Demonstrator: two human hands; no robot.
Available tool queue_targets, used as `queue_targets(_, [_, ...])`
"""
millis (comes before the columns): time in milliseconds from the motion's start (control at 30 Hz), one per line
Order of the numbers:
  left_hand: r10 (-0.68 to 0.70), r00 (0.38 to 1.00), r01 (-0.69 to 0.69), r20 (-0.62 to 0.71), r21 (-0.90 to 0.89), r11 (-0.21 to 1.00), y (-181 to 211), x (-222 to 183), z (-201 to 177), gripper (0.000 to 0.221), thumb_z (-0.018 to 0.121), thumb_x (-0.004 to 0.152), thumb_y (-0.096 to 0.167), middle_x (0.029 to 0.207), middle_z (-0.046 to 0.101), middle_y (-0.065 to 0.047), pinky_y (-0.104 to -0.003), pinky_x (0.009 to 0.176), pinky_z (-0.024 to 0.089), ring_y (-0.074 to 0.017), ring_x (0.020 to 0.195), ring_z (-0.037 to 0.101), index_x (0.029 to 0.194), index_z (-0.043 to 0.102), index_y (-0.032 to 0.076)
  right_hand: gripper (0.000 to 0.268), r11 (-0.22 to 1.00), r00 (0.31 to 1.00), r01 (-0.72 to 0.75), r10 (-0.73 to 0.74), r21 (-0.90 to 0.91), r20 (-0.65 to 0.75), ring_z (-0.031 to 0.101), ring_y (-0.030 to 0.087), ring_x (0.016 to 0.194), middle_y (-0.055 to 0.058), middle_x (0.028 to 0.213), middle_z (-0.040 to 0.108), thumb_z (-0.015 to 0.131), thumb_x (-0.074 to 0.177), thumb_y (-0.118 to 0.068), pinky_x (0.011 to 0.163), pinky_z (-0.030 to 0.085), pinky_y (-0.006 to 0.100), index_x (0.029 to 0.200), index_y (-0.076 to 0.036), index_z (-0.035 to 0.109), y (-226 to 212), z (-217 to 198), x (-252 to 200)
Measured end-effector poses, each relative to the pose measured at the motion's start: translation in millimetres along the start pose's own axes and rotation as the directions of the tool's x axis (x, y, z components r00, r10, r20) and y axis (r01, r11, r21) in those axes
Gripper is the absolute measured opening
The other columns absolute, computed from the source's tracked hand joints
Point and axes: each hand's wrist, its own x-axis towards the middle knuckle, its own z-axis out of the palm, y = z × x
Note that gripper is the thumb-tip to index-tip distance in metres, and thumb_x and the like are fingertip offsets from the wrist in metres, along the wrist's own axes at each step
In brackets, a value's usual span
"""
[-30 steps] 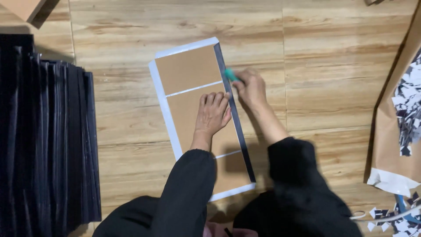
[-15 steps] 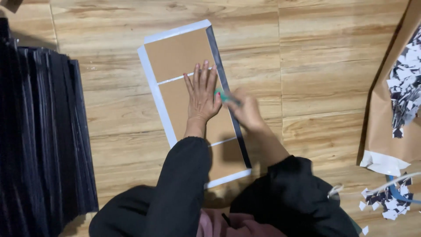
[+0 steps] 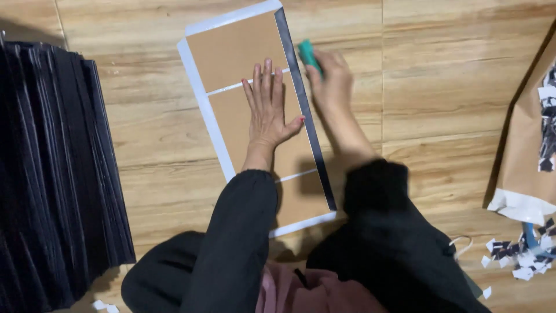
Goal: Applying adhesive to the edges of cardboard panels using a small tool to prepare them for folder assembly.
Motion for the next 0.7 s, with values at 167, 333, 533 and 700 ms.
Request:
queue_targets(167, [-0.005, 0.999, 0.004, 0.033, 0.013, 1.000, -2, 0, 0, 0.096, 0.020, 0.077, 0.078, 0.152, 0.001, -0.013, -0.061, 0.113, -0.001, -0.0361, 0.143, 0.002, 0.145, 0.001, 0.013, 0.028, 0.950, 0.953, 0.211, -0.148, -0.229, 0.264, 0.047, 0.034, 0.074, 0.014, 0.081, 0.049, 0.055, 0.085, -0.014, 0.060, 0.040, 0.042, 0.111, -0.006, 0.054, 12, 26, -15])
queue_targets(333, [0.006, 0.999, -0.006, 0.035, 0.023, 1.000, 0, -3, -2, 0.097, 0.022, 0.077, 0.078, 0.151, 0.000, -0.014, -0.062, 0.112, -0.001, -0.0370, 0.142, 0.002, 0.145, 0.001, 0.012, 0.025, 0.997, 0.997, 0.080, -0.080, 0.006, 0.007, 0.055, 0.030, 0.077, 0.013, 0.081, 0.057, 0.064, 0.080, -0.010, 0.070, 0.043, 0.036, 0.103, -0.001, 0.063, 4, 22, 0])
queue_targets(533, [0.034, 0.999, -0.034, 0.015, -0.016, 0.999, -1, 0, -1, 0.096, 0.025, 0.077, 0.077, 0.151, 0.002, -0.016, -0.061, 0.113, 0.002, -0.0382, 0.141, 0.002, 0.145, 0.003, 0.012, 0.020, 0.995, 0.965, 0.098, -0.104, 0.036, 0.240, 0.055, 0.031, 0.070, 0.011, 0.075, 0.055, 0.057, 0.085, -0.017, 0.060, 0.041, 0.039, 0.103, -0.011, 0.064, 10, 32, 18])
queue_targets(700, [0.031, 0.999, -0.030, 0.026, -0.011, 0.999, -1, 1, 0, 0.100, 0.024, 0.075, 0.079, 0.151, -0.001, -0.015, -0.061, 0.113, 0.002, -0.0383, 0.141, 0.001, 0.145, -0.001, 0.012, 0.031, 0.970, 0.983, 0.175, -0.162, -0.167, 0.088, 0.050, 0.035, 0.085, 0.016, 0.093, 0.053, 0.058, 0.078, -0.006, 0.069, 0.044, 0.043, 0.109, -0.007, 0.057, 42, 85, 53])
